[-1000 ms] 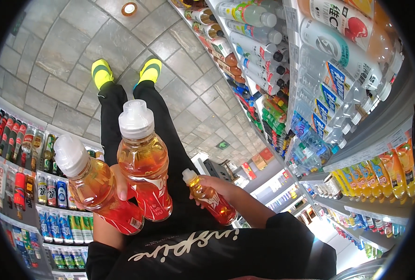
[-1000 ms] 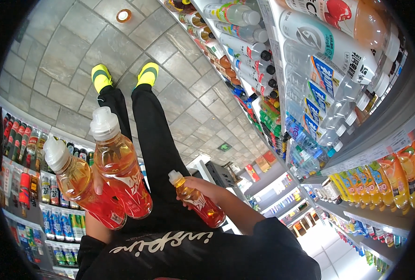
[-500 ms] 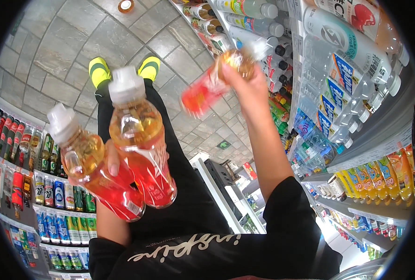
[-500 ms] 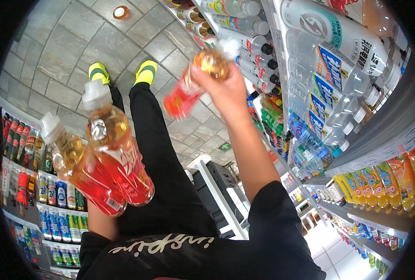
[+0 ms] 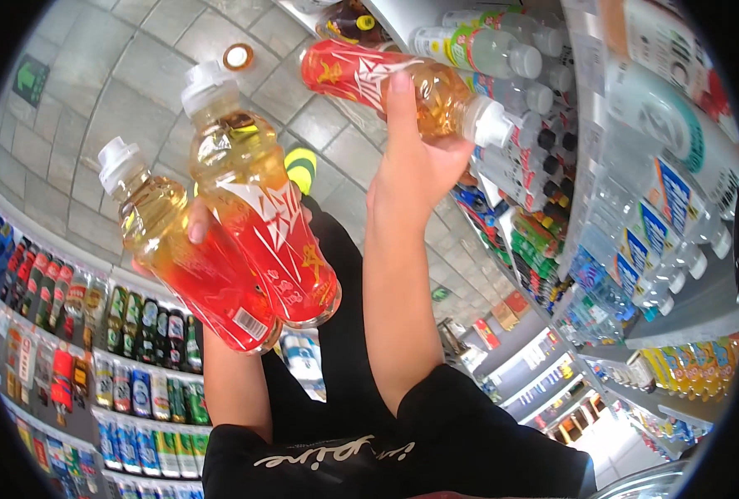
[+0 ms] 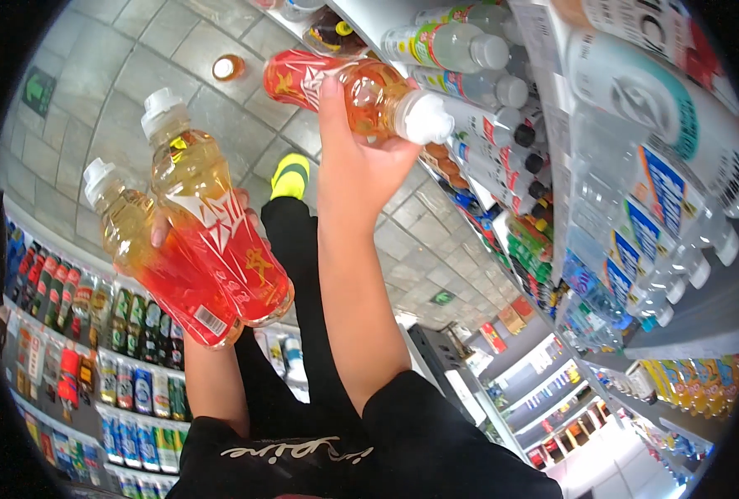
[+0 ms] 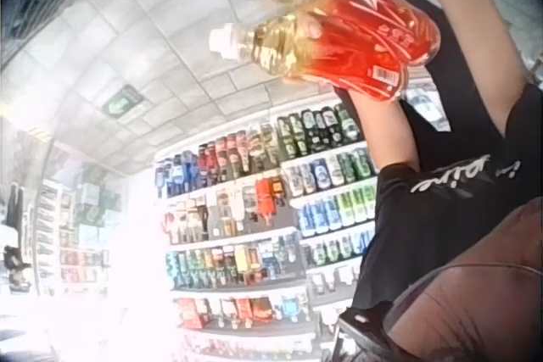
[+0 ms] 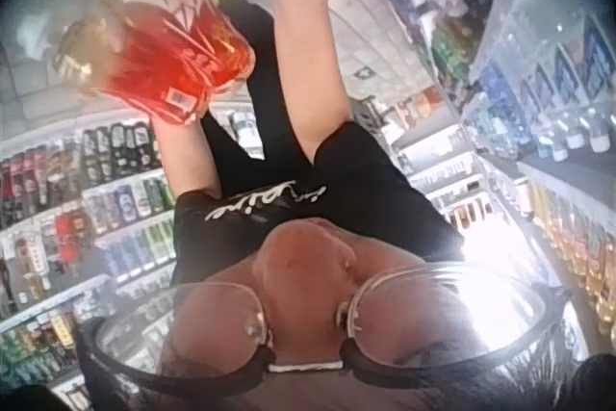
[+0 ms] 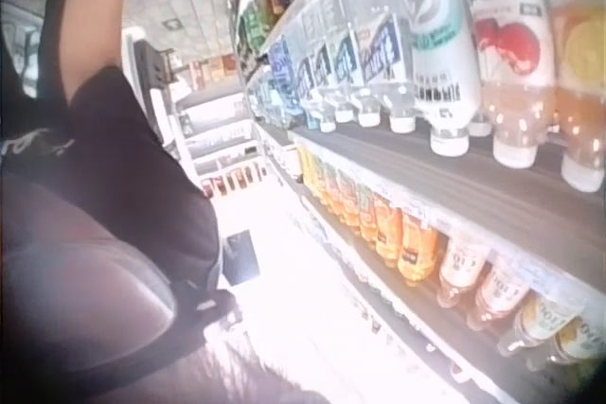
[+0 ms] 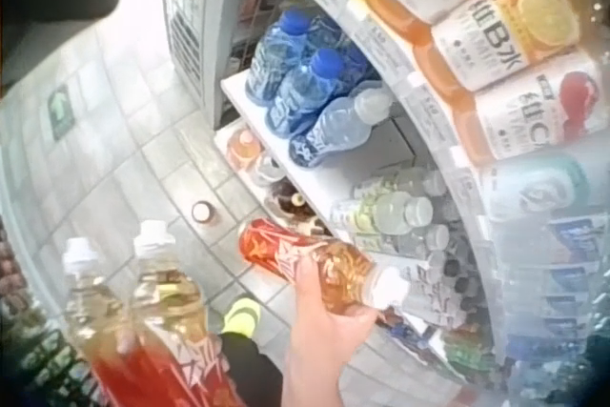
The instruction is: Holding and organizing tea bottles in front of a beverage cooler in a convenience store.
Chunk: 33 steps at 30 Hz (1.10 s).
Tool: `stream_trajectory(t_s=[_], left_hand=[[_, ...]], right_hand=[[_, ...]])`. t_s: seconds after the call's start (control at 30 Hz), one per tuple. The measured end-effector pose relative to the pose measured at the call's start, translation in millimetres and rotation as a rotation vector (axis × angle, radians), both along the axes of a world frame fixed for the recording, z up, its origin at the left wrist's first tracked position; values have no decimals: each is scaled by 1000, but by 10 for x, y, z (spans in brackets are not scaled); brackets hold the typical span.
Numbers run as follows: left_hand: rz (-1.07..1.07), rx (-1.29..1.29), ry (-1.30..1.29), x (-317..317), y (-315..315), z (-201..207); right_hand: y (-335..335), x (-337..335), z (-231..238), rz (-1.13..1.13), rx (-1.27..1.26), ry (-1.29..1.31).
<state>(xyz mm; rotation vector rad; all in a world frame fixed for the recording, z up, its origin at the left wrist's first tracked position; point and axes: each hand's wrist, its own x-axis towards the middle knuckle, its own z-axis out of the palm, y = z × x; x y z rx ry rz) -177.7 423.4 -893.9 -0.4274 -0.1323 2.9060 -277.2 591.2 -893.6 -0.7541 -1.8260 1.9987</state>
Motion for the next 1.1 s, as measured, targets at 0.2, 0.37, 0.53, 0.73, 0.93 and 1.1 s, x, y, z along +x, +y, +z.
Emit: stream_trajectory(t_s=[0.2,0.37,0.53,0.73,0.93,1.1], left_hand=[[-74,-23,41,-442,-179,-608],[-125,-7,106,-866,-196,-982],[-217,71,164,-1213,-20,-1207],[-373,201,203,-1508,97,-1373],[-445,324,192,-1673,284,-1329],[-328,-27,374,-1684,112,-1428]], right_hand=[[78,-140,-536,84,261,18],[-6,-404,-881,178,316,116],[33,-672,-1077,71,177,151],[323,-761,-976,170,490,185],[437,-708,-832,163,559,261],[344,-675,-738,62,546,281]])
